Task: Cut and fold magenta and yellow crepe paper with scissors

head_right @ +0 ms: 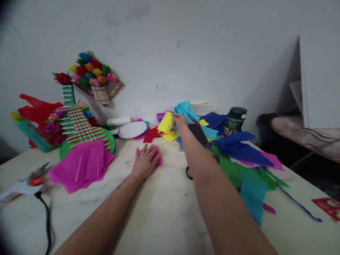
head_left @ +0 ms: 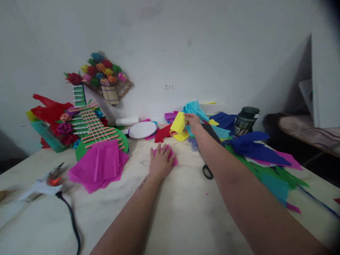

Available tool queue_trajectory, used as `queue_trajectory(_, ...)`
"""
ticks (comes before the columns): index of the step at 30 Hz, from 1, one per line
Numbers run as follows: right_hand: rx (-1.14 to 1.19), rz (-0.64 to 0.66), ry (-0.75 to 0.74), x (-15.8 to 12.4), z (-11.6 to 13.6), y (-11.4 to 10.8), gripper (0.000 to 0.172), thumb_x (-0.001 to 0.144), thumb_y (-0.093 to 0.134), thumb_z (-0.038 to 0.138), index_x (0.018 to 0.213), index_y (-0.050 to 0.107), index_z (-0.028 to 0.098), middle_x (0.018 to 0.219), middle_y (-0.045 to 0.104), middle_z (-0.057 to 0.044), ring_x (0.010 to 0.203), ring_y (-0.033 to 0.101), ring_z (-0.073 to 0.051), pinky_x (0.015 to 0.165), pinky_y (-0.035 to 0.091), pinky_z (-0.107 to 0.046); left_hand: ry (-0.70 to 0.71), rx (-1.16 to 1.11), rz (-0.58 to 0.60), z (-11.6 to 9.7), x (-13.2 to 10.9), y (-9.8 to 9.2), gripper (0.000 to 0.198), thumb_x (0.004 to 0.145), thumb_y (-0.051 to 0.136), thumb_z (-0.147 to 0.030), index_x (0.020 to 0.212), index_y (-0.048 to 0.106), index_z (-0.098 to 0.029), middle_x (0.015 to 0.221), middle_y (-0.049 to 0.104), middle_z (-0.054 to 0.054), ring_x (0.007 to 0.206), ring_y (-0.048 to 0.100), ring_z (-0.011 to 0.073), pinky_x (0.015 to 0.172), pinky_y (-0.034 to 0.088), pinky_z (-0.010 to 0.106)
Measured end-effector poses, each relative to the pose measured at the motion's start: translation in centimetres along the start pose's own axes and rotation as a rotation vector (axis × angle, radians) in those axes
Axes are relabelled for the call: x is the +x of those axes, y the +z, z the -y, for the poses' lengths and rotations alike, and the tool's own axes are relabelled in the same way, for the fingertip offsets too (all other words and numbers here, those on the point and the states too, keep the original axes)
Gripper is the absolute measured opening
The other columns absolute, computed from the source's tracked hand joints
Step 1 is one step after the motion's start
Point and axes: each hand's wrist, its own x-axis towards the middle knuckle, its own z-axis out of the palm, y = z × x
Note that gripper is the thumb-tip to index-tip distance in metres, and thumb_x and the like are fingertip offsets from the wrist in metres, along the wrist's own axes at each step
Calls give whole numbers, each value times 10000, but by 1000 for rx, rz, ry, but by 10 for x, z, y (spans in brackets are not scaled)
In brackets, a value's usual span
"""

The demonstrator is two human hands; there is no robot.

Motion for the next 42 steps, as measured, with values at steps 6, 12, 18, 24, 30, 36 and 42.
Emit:
queue_trajectory(6, 44, 326, 115, -21, -2, -1, 187, 606, 563, 54, 744, 627, 162, 615, 590, 18, 453, 468, -69, 402, 352, -196, -235, -511, -291, 9, 15, -2, 457, 819, 429, -457, 1132, 578, -160, 1124, 599, 122, 1056, 536, 222, 902, 394, 358)
queue_trajectory(12, 33, 532, 148, -40, -2, 2, 192, 592, 594, 60, 747, 650, 158, 657, 609, 7, 470, 482, -67, 414, 387, -197, -470, -967, -222, 10, 26, -6, 583, 708, 561, -516, 1113, 569, -96, 782, 679, 93, 661, 632, 175, 663, 465, 281)
queue_trajectory(18, -35, 689, 190, -66, 9, 13, 218, 595, 582, 76, 789, 647, 154, 625, 603, 16, 455, 488, -69, 435, 406, -203, -598, -1244, -214, 10, 29, -8, 303, 601, 699, -291, 843, 646, -117, 730, 673, 53, 645, 608, 141, 597, 451, 229)
queue_trajectory(24, -264, 568, 123, -66, 12, 6, 237, 606, 543, 101, 819, 627, 163, 560, 600, 9, 424, 491, -98, 425, 393, -223, -601, -1430, -219, 24, 25, -6, 310, 505, 752, -286, 742, 637, -122, 635, 644, 20, 560, 574, 119, 534, 430, 219)
queue_trajectory(30, -989, 47, -272, -57, 9, -16, 156, 610, 635, 137, 762, 657, 162, 997, 624, -158, 1041, 502, -311, 841, 392, -427, -552, -1695, -166, 25, 23, -18, 338, 480, 775, -244, 739, 600, -115, 628, 634, 22, 566, 587, 129, 561, 456, 235)
queue_trajectory(36, -741, 330, -211, -66, 17, 4, 229, 699, 534, 179, 882, 669, 200, 1102, 603, -62, 1080, 494, -230, 934, 334, -376, -587, -1796, -156, 20, 20, -29, 237, 543, 735, -143, 688, 548, -120, 600, 610, 4, 542, 572, 101, 550, 457, 206)
queue_trajectory(42, -370, 686, 118, -85, 18, 18, 236, 729, 542, 321, 905, 666, 224, 978, 661, -29, 902, 582, -177, 744, 410, -294, -594, -1825, -118, 20, 17, -33, 134, 667, 642, -108, 771, 559, -127, 711, 641, 27, 618, 605, 116, 579, 486, 215)
